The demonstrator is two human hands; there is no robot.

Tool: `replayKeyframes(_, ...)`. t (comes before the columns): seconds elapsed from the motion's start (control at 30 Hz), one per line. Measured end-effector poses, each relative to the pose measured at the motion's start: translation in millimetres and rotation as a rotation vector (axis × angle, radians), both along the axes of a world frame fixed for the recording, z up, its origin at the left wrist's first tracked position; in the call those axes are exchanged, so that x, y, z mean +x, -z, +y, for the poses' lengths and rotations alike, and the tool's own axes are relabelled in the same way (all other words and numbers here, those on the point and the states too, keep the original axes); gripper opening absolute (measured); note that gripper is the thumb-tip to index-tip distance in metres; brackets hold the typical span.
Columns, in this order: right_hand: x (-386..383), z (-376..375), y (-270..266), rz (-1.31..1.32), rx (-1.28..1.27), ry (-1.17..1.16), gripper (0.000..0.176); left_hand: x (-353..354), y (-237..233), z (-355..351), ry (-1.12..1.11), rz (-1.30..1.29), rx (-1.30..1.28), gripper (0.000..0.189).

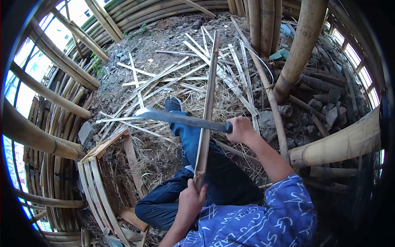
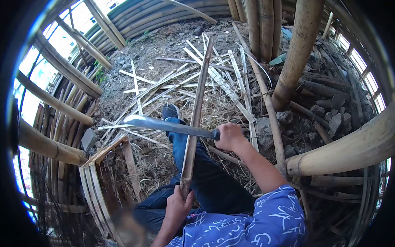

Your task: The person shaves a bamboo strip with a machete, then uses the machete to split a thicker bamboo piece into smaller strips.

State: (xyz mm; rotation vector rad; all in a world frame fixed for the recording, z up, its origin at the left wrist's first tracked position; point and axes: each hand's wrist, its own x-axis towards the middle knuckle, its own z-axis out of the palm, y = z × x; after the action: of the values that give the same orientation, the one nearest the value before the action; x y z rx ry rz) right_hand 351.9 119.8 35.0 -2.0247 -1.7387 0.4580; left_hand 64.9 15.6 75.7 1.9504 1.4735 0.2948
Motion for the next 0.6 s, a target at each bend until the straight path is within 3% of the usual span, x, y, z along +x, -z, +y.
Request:
replayKeyframes(0.3,-1,28,-4,-0.153,0.101,-0.097,0.016,-1,-3,1,-0.032,-0.013,0.022,0.033)
replayKeyframes(0.5,82,104,-7,-0.022,-0.071,0.371,0.026,-15,-7,-19,-0.012,-0.038,-0.061,0.03)
replayKeyframes(0.6,103,112,-10,-0.145,-0.069,0.355,0.028,-19,-8,-20,0.015,-0.038,-0.085,0.03)
